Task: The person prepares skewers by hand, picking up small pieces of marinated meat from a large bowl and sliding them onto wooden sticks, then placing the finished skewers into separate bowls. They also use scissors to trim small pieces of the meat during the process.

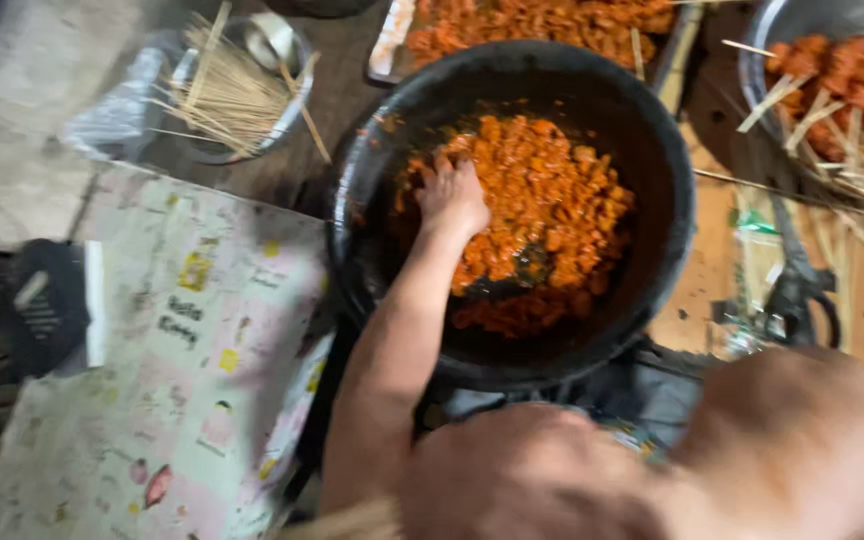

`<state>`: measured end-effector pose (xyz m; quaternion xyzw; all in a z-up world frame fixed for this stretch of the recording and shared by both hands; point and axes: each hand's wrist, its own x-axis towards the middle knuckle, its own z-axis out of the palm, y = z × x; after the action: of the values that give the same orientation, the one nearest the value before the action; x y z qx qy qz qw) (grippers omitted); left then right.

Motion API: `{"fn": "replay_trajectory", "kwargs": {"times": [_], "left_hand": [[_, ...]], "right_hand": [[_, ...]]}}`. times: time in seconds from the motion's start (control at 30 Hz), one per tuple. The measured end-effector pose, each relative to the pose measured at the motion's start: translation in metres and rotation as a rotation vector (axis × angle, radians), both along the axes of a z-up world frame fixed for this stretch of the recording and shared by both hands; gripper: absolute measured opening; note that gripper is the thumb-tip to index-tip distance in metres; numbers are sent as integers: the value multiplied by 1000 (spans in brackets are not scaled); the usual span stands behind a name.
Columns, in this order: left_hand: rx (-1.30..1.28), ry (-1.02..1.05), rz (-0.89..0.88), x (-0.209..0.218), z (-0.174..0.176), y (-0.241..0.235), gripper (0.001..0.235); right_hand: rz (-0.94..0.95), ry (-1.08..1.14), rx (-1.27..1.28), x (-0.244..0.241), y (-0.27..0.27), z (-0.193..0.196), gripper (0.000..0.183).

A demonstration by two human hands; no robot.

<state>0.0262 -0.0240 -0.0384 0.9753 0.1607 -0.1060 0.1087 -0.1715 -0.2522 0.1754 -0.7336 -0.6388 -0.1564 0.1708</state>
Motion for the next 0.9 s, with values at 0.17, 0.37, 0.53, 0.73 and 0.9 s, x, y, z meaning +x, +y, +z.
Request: {"fn": "replay_trajectory", "kwargs": {"times": [0.17, 0.37, 0.53, 0.73, 0.9], "left_hand": [[-90, 32, -35, 17, -57, 22, 77], [-118, -61, -330, 19, -97, -5, 46], [56, -19, -794, -5, -91, -66, 30], [4, 96, -572, 8, -58, -17, 12], [9, -101, -304, 2, -21, 58, 12]], "right_hand": [[-139, 36, -333, -11, -31, -19, 45], [-668, 269, -133, 82, -59, -84, 38], [-898, 922, 652, 101, -58, -140, 29], [-725, 1405, 805, 63, -29, -171, 23], [-602, 1438, 959, 54, -11, -183, 9]]}}
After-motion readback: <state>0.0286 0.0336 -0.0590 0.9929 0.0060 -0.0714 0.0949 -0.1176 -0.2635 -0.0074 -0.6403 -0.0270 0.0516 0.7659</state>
